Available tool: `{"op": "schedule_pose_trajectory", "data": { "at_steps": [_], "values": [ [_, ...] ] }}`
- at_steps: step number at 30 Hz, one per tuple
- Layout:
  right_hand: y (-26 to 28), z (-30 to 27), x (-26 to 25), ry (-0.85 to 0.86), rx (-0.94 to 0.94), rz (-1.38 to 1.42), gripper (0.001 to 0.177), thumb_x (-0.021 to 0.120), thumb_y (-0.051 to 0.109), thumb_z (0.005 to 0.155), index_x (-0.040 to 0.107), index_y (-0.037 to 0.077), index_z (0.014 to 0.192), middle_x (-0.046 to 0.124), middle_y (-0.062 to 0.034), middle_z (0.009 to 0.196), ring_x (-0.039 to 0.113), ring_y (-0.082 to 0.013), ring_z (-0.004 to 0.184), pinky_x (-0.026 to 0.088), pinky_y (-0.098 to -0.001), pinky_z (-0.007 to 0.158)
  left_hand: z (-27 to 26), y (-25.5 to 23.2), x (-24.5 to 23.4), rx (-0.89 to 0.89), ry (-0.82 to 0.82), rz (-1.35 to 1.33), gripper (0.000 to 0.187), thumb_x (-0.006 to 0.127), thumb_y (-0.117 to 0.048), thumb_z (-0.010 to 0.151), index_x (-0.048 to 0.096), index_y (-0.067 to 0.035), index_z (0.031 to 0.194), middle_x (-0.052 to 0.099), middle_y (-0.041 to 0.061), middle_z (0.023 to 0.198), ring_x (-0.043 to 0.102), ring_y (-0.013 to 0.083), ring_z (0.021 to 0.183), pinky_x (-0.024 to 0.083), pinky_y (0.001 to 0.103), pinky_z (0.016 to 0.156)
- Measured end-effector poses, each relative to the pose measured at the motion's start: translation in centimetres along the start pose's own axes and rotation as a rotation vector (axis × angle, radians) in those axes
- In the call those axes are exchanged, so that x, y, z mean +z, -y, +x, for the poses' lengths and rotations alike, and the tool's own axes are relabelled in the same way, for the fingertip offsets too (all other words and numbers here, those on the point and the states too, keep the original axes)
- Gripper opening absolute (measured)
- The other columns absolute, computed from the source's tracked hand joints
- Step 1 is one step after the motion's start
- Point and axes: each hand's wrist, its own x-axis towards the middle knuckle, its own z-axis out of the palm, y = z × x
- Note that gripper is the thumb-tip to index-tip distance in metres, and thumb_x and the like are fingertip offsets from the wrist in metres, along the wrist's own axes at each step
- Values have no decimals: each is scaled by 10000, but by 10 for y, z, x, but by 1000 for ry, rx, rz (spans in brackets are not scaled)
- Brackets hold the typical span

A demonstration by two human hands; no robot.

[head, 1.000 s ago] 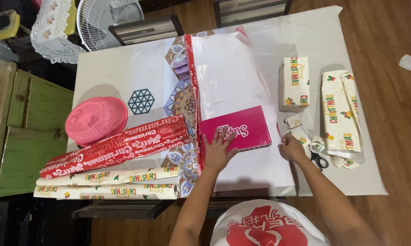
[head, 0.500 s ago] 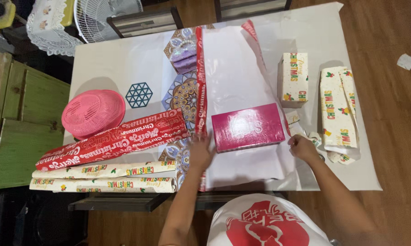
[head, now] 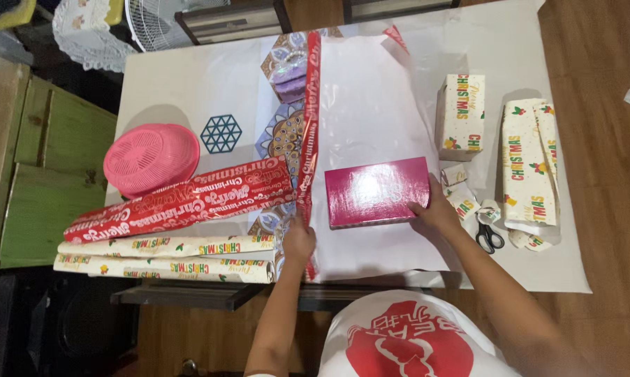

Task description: The person places a pair of sandals into a pink box, closes it, and tapes the lid shut. They then unroll red Christmas wrapping paper, position the box on it, fold the paper around the box, and cut the excess paper with scissors.

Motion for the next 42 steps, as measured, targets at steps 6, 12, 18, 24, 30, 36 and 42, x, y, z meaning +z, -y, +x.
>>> {"op": "schedule_pose_trajectory", "data": {
  "at_steps": [6, 12, 18, 24, 30, 36, 42],
  "values": [
    [-32, -21, 2, -61, 162, 183, 555, 610, 383, 997, 607, 77, 1459, 738, -189, 1204, 719, -341, 1121, 539, -422, 968, 36, 52, 41, 62, -302, -428, 465, 533, -168, 958, 544, 23, 1382, 633, 308, 1317, 619, 447, 1211, 471, 447, 1034],
    [-81, -82, 1, 18, 466, 258, 436, 737, 247, 920, 635, -26, 1244, 723, -152, 929, 646, -225, 770, 519, -355, 677, 44, 49, 53, -74, -111, -754, 409, 503, -223, 1009, 613, 45, 1297, 665, 255, 1177, 633, 364, 1096, 485, 426, 969],
    [-104, -76, -30, -87, 417, 350, 511, 711, 145, 825, 607, 4, 1306, 697, -134, 985, 624, -255, 784, 510, -406, 664, 81, 35, 32, -131, 21, -427, 425, 574, -249, 974, 649, -1, 1310, 683, 264, 1101, 677, 403, 1042, 518, 447, 889],
    [-101, -104, -18, 84, 444, 436, 916, 700, 64, 611, 411, 78, 1480, 687, -161, 1126, 697, -389, 877, 577, -539, 719, 52, -5, -31, 401, -433, -69, 596, 643, -84, 764, 563, 27, 1344, 592, 264, 1311, 562, 437, 1221, 453, 514, 1050],
    [-58, -121, 14, 201, 40, -261, 1050, 872, 334, 615, 350, 40, 1477, 583, -231, 1305, 546, -394, 1234, 406, -479, 1110, 12, -124, -32, 781, -28, 36, 860, 841, -412, 717, 498, -125, 1452, 325, 274, 1608, 196, 442, 1540, 66, 631, 1245],
    [-13, -129, 34, 194, -132, -194, 1510, 945, 418, 544, -63, -23, 1578, 473, -304, 1432, 466, -463, 1305, 173, -681, 1071, 45, -178, -20, 772, 215, 381, 1311, 905, -607, 533, 239, -258, 1608, 113, 251, 1672, 56, 454, 1561, 21, 706, 1200],
    [-25, -125, 31, 195, -23, -274, 917, 684, 117, 807, 206, 114, 1589, 724, -213, 976, 700, -405, 949, 481, -556, 952, 65, -183, -2, 721, 357, 544, 1474, 933, -668, 404, 163, -331, 1614, 59, 251, 1682, 29, 475, 1549, 57, 829, 1092]
  ]
}}
